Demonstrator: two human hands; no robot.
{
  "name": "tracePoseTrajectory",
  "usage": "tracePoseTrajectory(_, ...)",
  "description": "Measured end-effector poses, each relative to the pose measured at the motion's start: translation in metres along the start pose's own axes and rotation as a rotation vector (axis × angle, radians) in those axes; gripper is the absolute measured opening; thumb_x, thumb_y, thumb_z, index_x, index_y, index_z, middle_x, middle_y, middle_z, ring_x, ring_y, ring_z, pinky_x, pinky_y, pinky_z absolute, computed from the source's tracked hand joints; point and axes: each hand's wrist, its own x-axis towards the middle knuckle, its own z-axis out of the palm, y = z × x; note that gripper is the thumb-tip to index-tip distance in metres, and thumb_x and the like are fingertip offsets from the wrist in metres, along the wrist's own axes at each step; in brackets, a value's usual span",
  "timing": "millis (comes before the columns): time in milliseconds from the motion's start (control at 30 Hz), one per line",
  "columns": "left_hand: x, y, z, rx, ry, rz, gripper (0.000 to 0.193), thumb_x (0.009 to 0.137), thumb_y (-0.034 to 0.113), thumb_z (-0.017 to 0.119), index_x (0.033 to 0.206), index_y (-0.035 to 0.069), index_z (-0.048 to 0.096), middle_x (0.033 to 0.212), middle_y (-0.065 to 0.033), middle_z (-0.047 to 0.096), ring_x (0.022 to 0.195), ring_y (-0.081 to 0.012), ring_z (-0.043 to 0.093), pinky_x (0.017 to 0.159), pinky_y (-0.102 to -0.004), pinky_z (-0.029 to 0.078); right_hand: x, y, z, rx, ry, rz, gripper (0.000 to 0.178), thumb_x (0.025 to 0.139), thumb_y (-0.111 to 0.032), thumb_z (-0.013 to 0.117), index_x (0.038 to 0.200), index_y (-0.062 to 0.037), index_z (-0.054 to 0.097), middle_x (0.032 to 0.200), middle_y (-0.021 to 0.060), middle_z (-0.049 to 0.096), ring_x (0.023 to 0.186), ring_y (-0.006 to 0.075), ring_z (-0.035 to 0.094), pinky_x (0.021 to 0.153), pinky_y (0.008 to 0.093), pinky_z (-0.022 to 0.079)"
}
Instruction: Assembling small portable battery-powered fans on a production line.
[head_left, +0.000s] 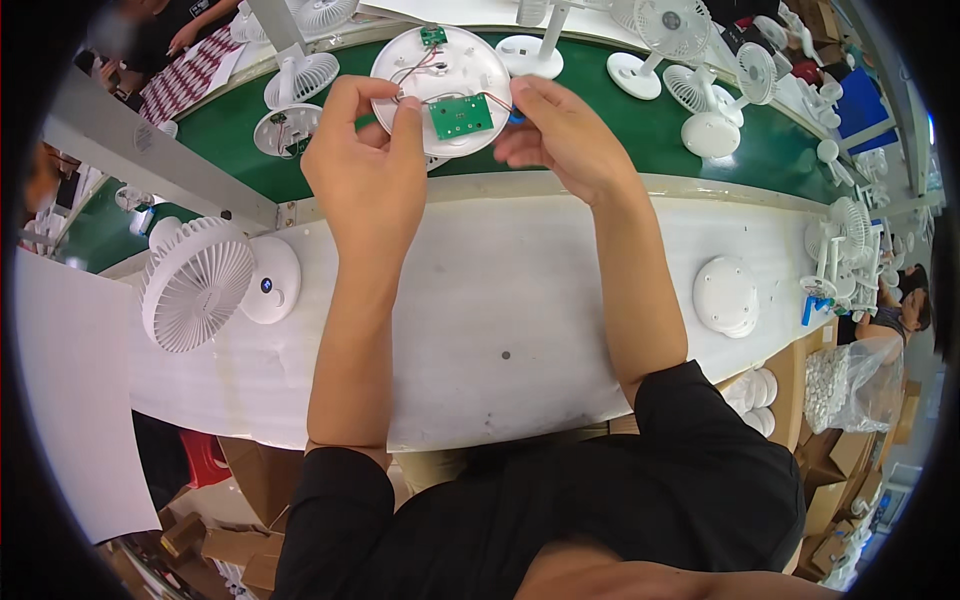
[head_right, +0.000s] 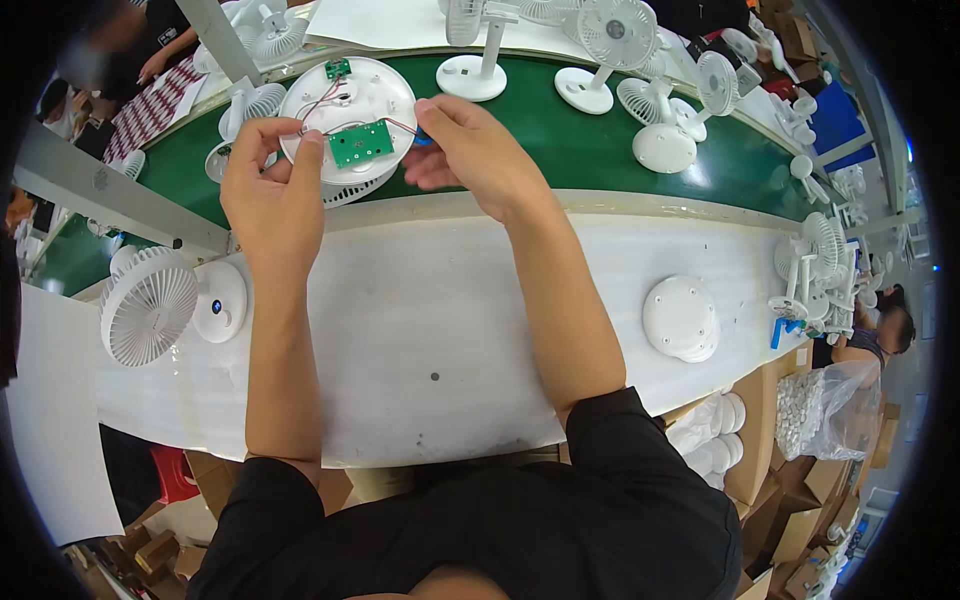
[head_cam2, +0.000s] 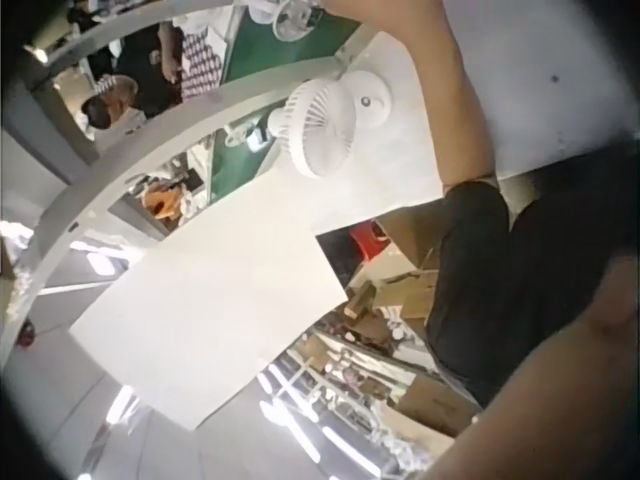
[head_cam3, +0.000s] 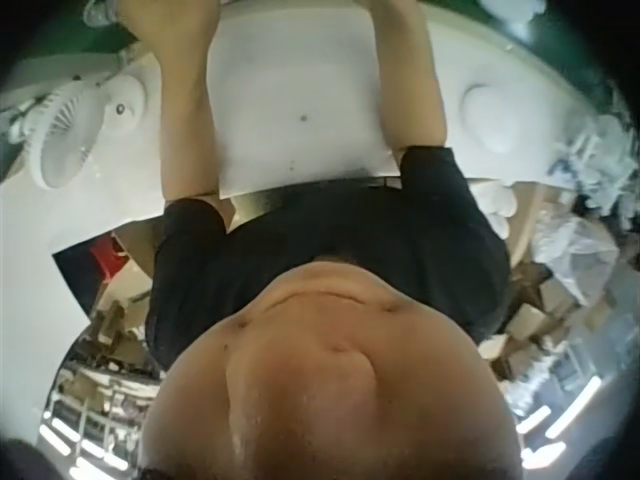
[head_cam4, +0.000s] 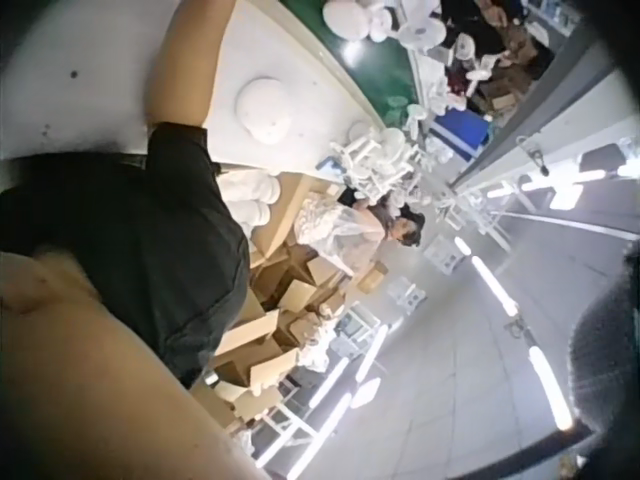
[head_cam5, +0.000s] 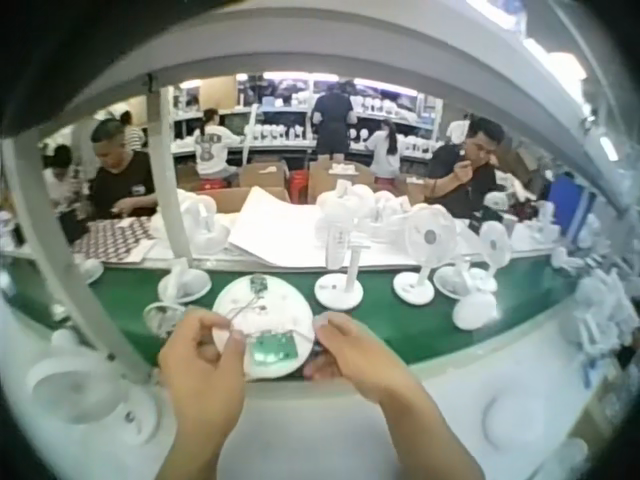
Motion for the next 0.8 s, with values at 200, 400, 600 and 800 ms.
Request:
tracePoseTrajectory(200,0.0,0.004,-0.001,-0.064,-0.044,-0.062,0.011,0.082,-0.001,0.063,0.092,0.001,0.06,0.085,-0.0071,0.059,0.053,-0.0075,0.044,0.049,-0.0201,0.035,0.008,0.005,0.019,0.114,0.345,-0.64,0.019,0.091,-0.01,0.063,0.107,0.0006,0.06,0.079,0.0098,0.063,0.072,0.0154,0.062,0.065,0.0241,0.05)
tracePoseTrajectory(400,-0.002,0.003,0.0,-0.109,-0.119,-0.076,0.013,0.082,-0.002,0.063,0.094,0.001,0.061,0.086,-0.0072,0.058,0.052,-0.0068,0.043,0.048,-0.0194,0.033,-0.008,-0.012,0.005,0.044,0.226,-0.771,0.016,0.086,-0.004,0.068,0.102,0.0007,0.068,0.085,0.0088,0.063,0.073,0.0141,0.06,0.067,0.023,0.049)
tracePoseTrajectory(600,-0.004,0.0,-0.002,-0.173,-0.174,-0.102,0.016,0.082,-0.003,0.061,0.098,0.002,0.062,0.089,-0.0076,0.059,0.054,-0.0066,0.045,0.049,-0.0187,0.035,-0.016,-0.015,0.008,-0.051,0.206,-0.587,0.011,0.084,-0.004,0.07,0.094,0.0004,0.073,0.09,0.0076,0.064,0.074,0.0141,0.058,0.067,0.0242,0.049)
tracePoseTrajectory(800,-0.003,-0.005,-0.005,-0.313,-0.18,-0.116,0.02,0.083,-0.005,0.059,0.102,0.002,0.062,0.093,-0.0079,0.06,0.059,-0.0068,0.048,0.052,-0.018,0.038,-0.006,-0.004,0.002,-0.45,0.275,-0.777,0.022,0.081,-0.003,0.074,0.103,-0.0007,0.071,0.098,0.0061,0.065,0.075,0.0119,0.056,0.062,0.0209,0.047)
